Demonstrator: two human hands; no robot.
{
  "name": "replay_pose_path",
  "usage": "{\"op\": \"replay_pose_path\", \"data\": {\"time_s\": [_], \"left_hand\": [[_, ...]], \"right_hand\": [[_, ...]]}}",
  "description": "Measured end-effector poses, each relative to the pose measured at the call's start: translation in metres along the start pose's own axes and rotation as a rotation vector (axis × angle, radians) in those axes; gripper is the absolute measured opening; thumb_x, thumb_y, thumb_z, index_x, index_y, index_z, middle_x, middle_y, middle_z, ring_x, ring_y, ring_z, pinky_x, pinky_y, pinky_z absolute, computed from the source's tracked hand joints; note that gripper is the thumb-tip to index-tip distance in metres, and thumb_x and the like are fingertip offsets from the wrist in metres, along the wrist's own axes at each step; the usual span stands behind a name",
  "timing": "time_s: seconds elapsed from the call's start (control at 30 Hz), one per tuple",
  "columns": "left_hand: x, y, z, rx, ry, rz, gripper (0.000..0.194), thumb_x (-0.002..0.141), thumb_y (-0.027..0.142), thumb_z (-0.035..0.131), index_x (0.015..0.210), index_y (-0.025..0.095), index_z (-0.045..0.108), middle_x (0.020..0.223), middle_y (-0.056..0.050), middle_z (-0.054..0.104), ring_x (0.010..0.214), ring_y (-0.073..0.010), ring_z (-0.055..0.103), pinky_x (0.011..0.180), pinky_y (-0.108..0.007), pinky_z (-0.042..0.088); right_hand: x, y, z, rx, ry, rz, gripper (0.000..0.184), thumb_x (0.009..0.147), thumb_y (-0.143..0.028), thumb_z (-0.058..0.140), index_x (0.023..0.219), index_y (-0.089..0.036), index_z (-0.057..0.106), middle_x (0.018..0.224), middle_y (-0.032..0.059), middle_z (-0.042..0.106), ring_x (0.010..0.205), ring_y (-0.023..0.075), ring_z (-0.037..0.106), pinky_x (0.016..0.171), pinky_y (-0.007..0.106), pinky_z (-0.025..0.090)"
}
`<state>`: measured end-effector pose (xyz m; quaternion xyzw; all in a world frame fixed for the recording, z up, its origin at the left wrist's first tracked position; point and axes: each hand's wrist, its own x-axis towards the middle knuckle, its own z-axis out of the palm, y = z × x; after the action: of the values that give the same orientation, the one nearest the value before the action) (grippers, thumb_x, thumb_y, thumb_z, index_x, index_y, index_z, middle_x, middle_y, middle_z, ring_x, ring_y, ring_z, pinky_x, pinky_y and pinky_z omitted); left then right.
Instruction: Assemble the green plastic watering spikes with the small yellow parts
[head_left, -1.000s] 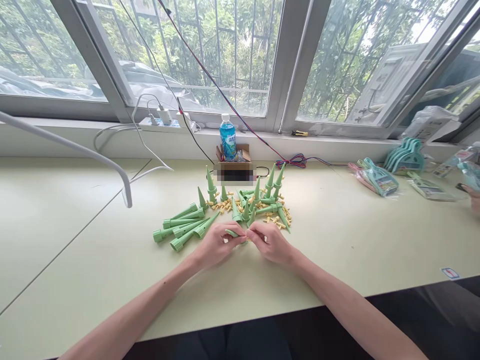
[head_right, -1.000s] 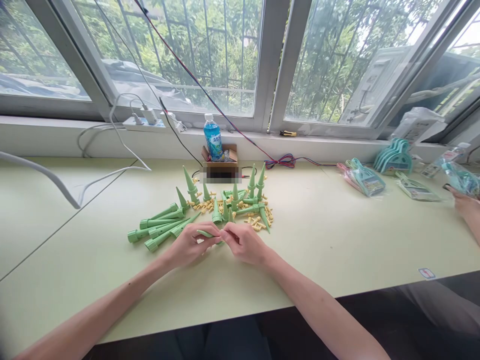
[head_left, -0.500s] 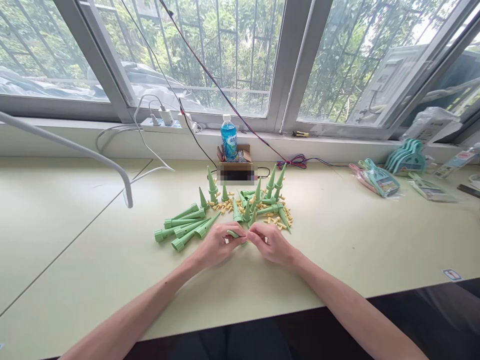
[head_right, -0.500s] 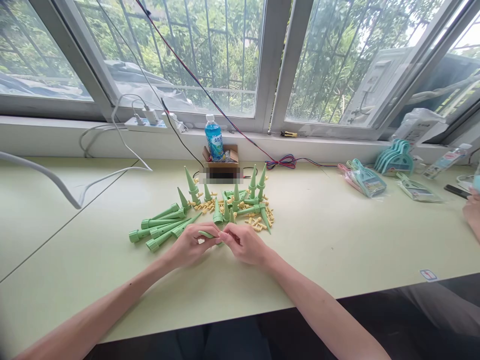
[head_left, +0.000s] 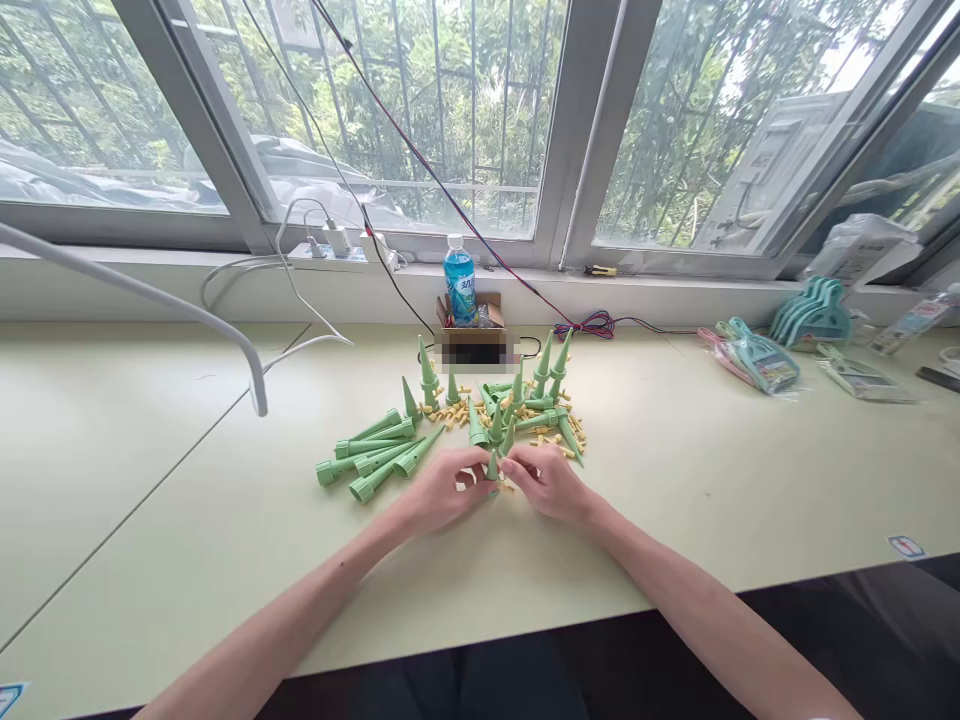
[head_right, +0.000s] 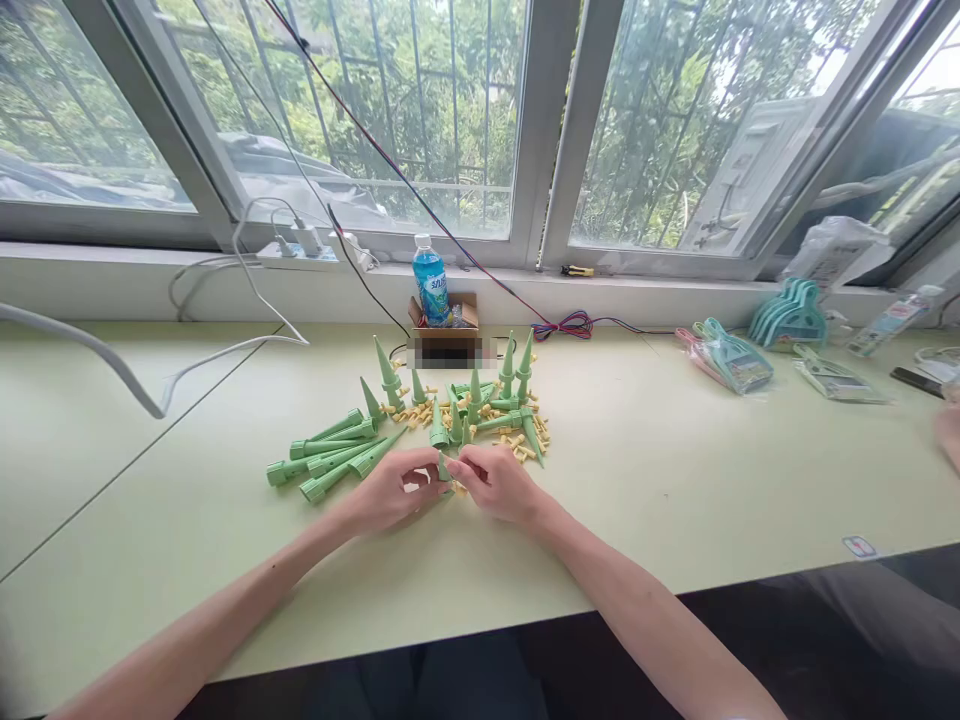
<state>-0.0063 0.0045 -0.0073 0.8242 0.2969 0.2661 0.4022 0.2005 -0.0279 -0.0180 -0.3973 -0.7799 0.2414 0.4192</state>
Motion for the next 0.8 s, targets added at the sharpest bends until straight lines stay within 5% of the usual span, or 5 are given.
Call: {"op": "replay_pose_path", "data": {"time_s": [0.43, 0.63, 0.8], "left_hand": [[0.002, -0.003, -0.003, 0.203, 0.043, 0.055, 0.014, 0.085, 0.026, 0.071, 0.079, 0.017, 0.062, 0.073, 0.002, 0.056, 0.062, -0.0096, 0.049, 0.058, -0.021, 0.04], [0.001, -0.007, 0.0, 0.348, 0.081, 0.21, 0.019, 0.092, 0.029, 0.063, 0.078, 0.017, 0.059, 0.074, 0.0, 0.058, 0.06, -0.0093, 0.049, 0.056, -0.021, 0.039], [0.0, -0.004, -0.004, 0.517, 0.232, 0.483, 0.013, 0.095, 0.026, 0.06, 0.085, 0.017, 0.059, 0.072, 0.0, 0.058, 0.055, -0.009, 0.047, 0.051, -0.021, 0.038]], "right_hand": [[0.005, 0.01, -0.002, -0.085, 0.131, -0.05, 0.054, 0.103, -0.049, 0.037, 0.059, -0.019, 0.044, 0.05, -0.0041, 0.036, 0.046, 0.0088, 0.029, 0.047, 0.025, 0.025], [0.006, 0.012, -0.003, -0.103, 0.179, -0.034, 0.055, 0.103, -0.051, 0.036, 0.059, -0.019, 0.044, 0.051, -0.004, 0.035, 0.046, 0.0091, 0.029, 0.047, 0.025, 0.025], [0.007, 0.015, -0.003, -0.076, 0.217, -0.043, 0.054, 0.102, -0.05, 0.039, 0.058, -0.019, 0.042, 0.051, -0.0038, 0.035, 0.046, 0.0094, 0.029, 0.047, 0.025, 0.026]]}}
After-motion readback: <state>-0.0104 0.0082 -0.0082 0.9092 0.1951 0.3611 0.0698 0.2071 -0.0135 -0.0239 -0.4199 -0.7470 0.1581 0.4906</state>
